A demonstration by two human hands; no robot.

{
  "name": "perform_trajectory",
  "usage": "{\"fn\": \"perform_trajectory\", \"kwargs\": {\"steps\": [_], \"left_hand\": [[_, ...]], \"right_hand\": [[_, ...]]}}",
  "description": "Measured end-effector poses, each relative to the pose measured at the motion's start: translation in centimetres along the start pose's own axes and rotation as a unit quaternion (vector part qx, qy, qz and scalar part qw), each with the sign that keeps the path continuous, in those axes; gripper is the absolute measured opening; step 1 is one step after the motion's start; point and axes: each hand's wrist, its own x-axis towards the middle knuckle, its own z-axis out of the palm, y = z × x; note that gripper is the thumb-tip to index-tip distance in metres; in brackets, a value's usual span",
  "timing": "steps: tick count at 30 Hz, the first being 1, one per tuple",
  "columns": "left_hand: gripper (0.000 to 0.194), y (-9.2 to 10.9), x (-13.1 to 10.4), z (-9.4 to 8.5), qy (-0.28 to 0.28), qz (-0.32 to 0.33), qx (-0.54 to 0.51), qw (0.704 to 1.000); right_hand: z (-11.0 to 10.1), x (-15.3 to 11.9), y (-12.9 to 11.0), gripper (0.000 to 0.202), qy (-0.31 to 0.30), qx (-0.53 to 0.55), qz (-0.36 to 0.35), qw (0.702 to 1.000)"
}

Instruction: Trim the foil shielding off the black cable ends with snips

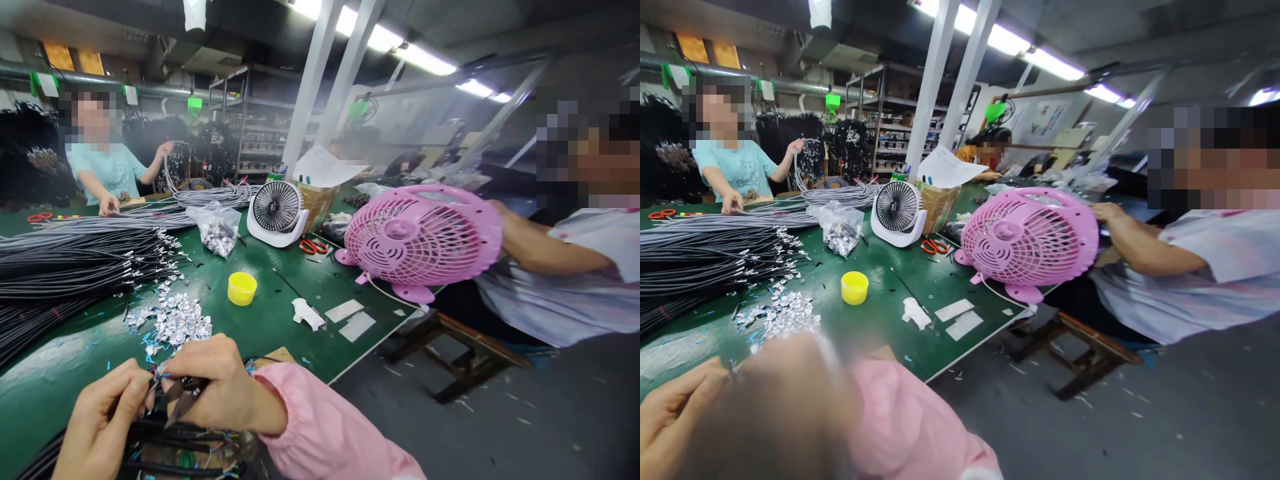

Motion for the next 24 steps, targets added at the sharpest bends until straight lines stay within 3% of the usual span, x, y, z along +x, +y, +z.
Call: {"fn": "perform_trajectory", "kwargs": {"steps": [4, 9, 14, 19, 24], "left_hand": [[0.048, -0.5, -0.3, -0.1, 0.028, -0.012, 0.006, 1.000], [0.048, -0.7, -0.5, -0.1, 0.008, 0.001, -0.010, 1.000], [0.048, -0.5, -0.8, -0.2, 0.005, -0.002, 0.010, 1.000], [0.042, -0.4, -0.7, -0.3, 0.003, 0.049, 0.033, 0.998], [0.027, -0.4, -0.6, -0.1, 0.047, 0.079, 0.039, 0.995]], "right_hand": [[0.0, -0.3, 0.2, 0.020, 0.035, 0.008, -0.040, 0.999], [-1.3, 0.1, -0.1, 0.012, 0.089, 0.025, -0.010, 0.996], [-1.5, 0.1, -0.3, 0.011, 0.037, 0.061, -0.004, 0.997], [-1.3, 0.3, -0.3, 0.012, 0.032, 0.097, 0.037, 0.994], [-1.4, 0.7, -0.5, 0.017, -0.017, 0.175, 0.101, 0.979]]}}
